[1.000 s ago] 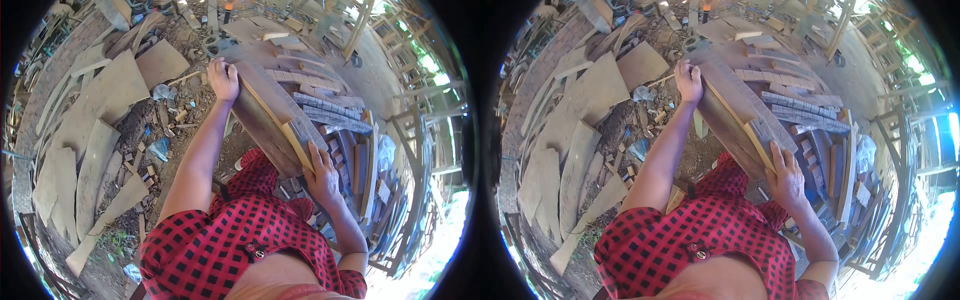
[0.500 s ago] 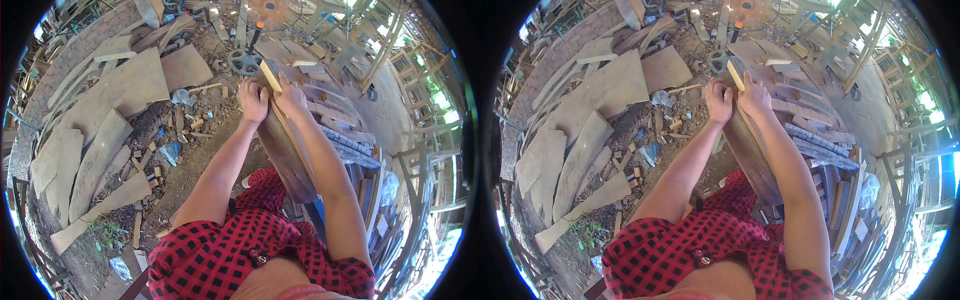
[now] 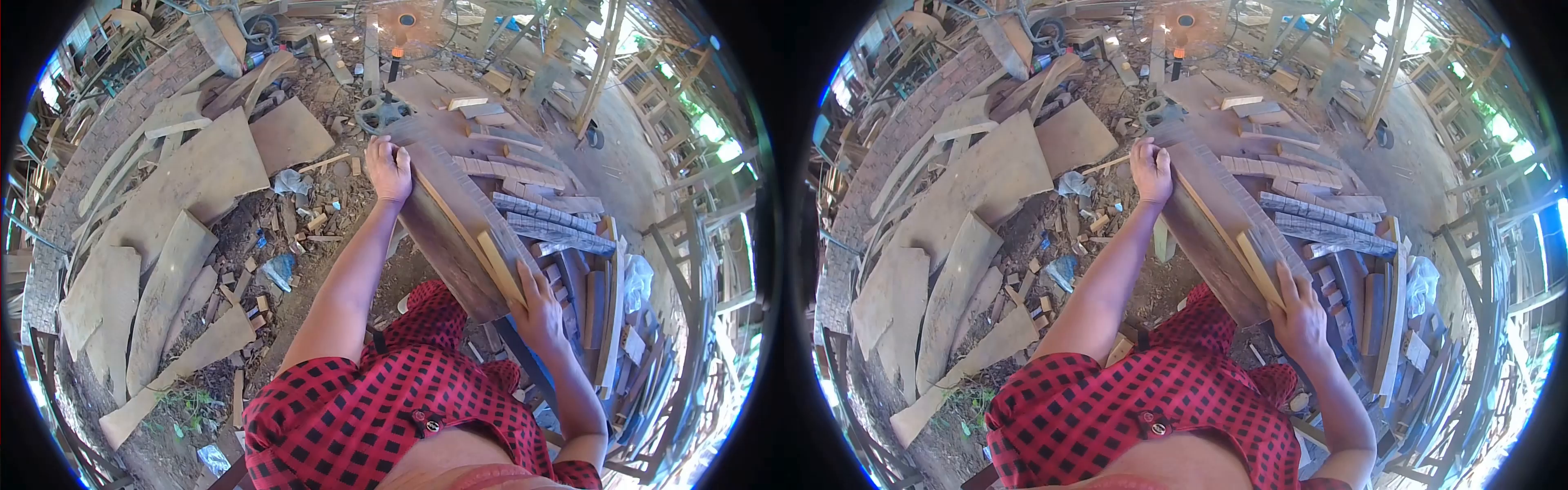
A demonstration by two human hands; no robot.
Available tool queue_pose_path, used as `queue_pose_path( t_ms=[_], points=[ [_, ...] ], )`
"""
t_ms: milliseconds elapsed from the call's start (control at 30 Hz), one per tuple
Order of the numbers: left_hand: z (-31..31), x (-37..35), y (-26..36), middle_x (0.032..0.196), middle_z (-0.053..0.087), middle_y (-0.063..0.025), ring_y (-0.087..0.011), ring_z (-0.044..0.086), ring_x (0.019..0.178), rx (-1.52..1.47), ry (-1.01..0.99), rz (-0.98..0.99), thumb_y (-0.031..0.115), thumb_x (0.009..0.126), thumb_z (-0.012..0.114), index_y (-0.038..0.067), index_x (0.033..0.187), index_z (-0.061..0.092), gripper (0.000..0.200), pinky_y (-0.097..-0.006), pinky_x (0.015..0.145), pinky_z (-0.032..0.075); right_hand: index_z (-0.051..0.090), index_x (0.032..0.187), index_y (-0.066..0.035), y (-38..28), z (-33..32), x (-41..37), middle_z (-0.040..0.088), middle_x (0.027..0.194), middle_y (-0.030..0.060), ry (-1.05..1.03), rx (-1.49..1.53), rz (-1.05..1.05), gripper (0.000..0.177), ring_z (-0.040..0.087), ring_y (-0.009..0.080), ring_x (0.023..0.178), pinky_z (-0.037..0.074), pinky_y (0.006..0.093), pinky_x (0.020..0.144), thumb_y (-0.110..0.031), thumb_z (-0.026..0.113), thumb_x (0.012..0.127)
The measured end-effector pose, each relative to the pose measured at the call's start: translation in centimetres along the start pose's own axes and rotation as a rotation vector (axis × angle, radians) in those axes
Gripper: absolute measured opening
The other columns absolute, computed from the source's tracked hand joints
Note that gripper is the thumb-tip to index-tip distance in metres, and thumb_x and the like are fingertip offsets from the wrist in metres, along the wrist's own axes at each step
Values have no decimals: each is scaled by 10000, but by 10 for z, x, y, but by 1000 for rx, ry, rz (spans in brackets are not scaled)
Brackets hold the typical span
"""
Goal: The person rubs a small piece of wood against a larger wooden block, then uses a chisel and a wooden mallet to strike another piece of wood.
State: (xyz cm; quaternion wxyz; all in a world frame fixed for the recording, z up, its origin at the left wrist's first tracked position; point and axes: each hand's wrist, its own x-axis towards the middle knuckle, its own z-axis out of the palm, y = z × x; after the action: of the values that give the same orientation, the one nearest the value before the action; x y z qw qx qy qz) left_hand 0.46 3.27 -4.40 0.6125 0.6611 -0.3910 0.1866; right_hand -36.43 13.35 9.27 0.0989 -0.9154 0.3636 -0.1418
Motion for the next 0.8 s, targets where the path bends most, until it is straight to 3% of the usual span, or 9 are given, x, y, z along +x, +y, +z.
queue_pose_path(
  t_ms=[133, 267, 467, 567, 800],
  points=[
    [0, 0, -1, 1163, 535, -172, -416, 446, 1204, 18, 6, 2, 181, 838, 586, 43, 909, 505, 175, -549, 1020, 321, 391, 1421, -79, 2, -4, -15, 546, 1117, 242, 2, 18, 71, 669, 582, 421, 987, 492, 463, 831, -129, 644, 804],
    [-4, 1, 2, 1166, 532, -175, -419, 442, 1207, -39, -10, -10, 168, 834, 590, 41, 896, 508, 163, -536, 1024, 323, 399, 1414, -75, 5, 4, 25, 557, 1105, 251, -2, 65, 8, 666, 596, 433, 958, 499, 468, 812, -142, 651, 801],
    [-5, 3, 11, 1145, 548, -186, -387, 483, 1123, 18, 23, 6, 180, 844, 572, 24, 858, 523, 164, -480, 973, 369, 309, 1460, -173, -18, 63, 208, 561, 1124, 288, -79, -33, -6, 685, 604, 441, 967, 484, 500, 852, -231, 602, 843],
    [-10, 5, 13, 1160, 544, -184, -414, 436, 1214, -49, -50, -88, 153, 825, 592, 25, 869, 540, 146, -499, 1033, 330, 329, 1443, -161, -42, 82, 273, 558, 1151, 286, -60, -35, 37, 657, 599, 442, 1005, 474, 503, 890, -247, 587, 845],
    [-4, 3, 11, 1147, 550, -193, -413, 436, 1206, -60, -30, -43, 170, 831, 584, 15, 847, 542, 161, -493, 1035, 327, 338, 1437, -171, -38, 73, 233, 541, 1203, 269, -55, -56, 71, 634, 570, 426, 1093, 475, 474, 919, -241, 574, 853]
  ],
)
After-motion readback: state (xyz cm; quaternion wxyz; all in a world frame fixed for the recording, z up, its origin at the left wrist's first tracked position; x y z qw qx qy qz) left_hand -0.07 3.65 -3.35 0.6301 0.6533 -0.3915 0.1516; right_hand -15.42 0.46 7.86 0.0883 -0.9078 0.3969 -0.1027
